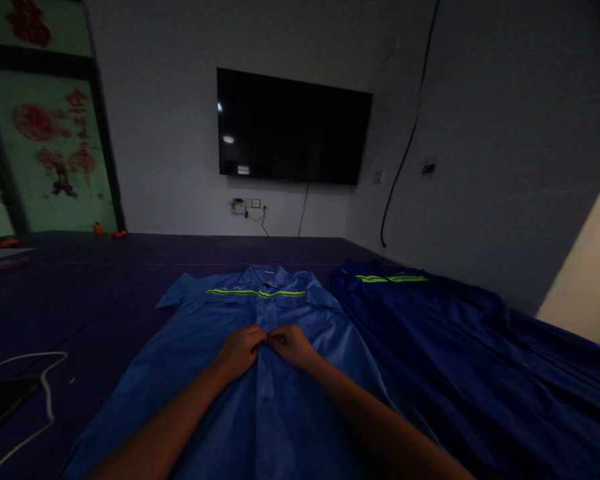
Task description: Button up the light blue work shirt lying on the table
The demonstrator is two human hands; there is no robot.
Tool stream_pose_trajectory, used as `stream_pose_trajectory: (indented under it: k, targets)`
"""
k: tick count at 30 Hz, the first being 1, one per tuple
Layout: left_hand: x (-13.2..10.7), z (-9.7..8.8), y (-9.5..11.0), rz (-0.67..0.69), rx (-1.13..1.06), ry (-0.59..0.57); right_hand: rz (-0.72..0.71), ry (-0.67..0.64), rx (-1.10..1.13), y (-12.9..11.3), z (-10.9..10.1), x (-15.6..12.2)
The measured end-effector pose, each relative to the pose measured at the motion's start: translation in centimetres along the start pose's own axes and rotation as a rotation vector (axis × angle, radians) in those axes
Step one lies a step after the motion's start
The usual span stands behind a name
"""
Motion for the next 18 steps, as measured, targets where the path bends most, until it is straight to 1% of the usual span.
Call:
stream_pose_trajectory:
  k: [3,9,18]
  targets:
    - [-0.02,0.11,-0.06,-0.001,0.007,0.009,0.004,0.005,-0.012,0.26,0.11,0.03]
    - [-0.2,0.03,0.09,0.024,0.016,0.064,0.008,0.01,-0.034,0.16,0.1,-0.03]
    - [-0.09,0.1,0.02,0.018,-0.004,0.047,0.039,-0.015,-0.121,-0.34,-0.04,-0.06]
Point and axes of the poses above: each hand's wrist, its own x-axis towards the middle knuckle, its own z-axis out of the palm, y = z × x, the point moved 1 cm from there along x, towards the middle knuckle, and after that the axes turned 8 degrees about x, right-handed, at the moved point
